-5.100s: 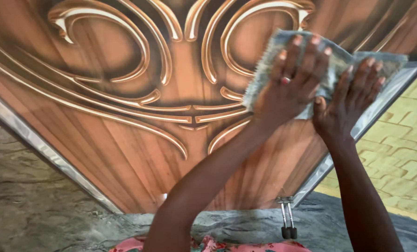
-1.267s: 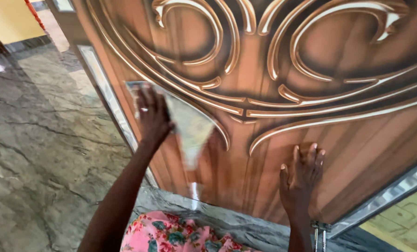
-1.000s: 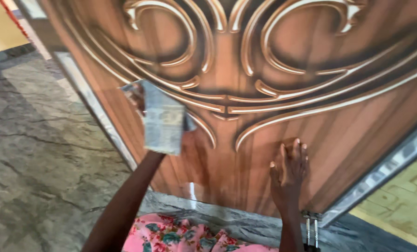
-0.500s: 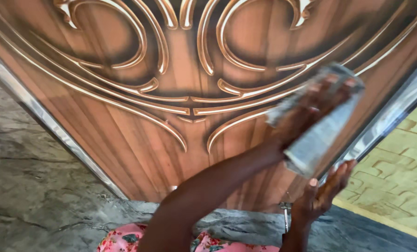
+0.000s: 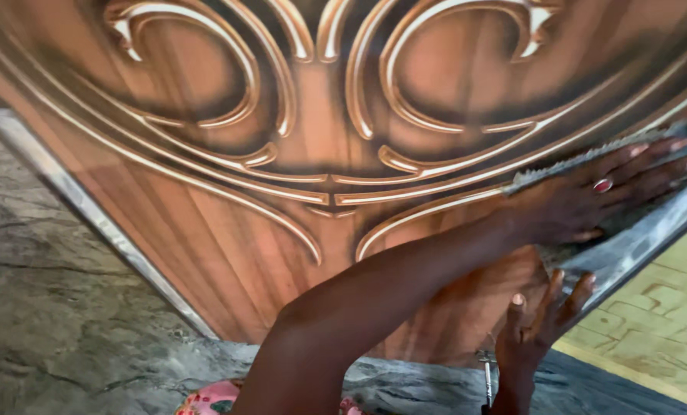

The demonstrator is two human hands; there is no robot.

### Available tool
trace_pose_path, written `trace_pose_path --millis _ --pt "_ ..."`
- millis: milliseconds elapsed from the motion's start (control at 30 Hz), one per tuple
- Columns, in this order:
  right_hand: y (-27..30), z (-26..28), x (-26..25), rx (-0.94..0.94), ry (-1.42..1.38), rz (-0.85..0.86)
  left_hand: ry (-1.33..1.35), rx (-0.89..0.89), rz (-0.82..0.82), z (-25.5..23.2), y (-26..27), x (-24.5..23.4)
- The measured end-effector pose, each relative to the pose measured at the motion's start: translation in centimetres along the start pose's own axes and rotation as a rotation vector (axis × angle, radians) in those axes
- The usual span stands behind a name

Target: The person wipes a wooden door with a cloth, focusing on the ornate carved patterns. They use both hands to rub the surface in circular and back-and-forth motions, covering the central decorative area repeatedly.

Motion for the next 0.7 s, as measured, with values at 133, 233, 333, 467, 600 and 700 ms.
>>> trace_pose_path --millis 133,233,333,467,600,700 --pt "0.5 3.8 0.0 -0.067 -0.103 -0.049 0.057 -0.042 0.231 4.6 2.9 -4.3" --pt "0.7 8.3 -0.1 -0.105 -0.242 -0.053 0.001 -0.114 0.184 9.2 6.6 -8.7" --pt "-0.7 13.1 0.6 -0.172 -0.364 -0.019 -0.08 -0.201 0.135 12.7 10.9 -11.6" --pt "-6.2 18.0 2.3 -0.278 -0.405 0.043 -0.115 -0.268 -0.035 14.1 14.7 -14.9" --pt "-13.5 22.1 4.2 -0.369 -0.215 0.072 -0.062 -0.328 -0.203 16.9 18.6 -18.5" --pt "-16.4 25.6 5.3 -0.404 0.112 0.006 -0.01 -0.41 0.037 20.4 23.5 -18.2"
Point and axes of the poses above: each hand's wrist, its own y-axis away from the middle knuckle, its own x-axis out of the palm, z = x × y, the point moved 9 cm from there along -y, towards the middle knuckle, and after that the axes turned 12 degrees about z, right-handed, at the moved point
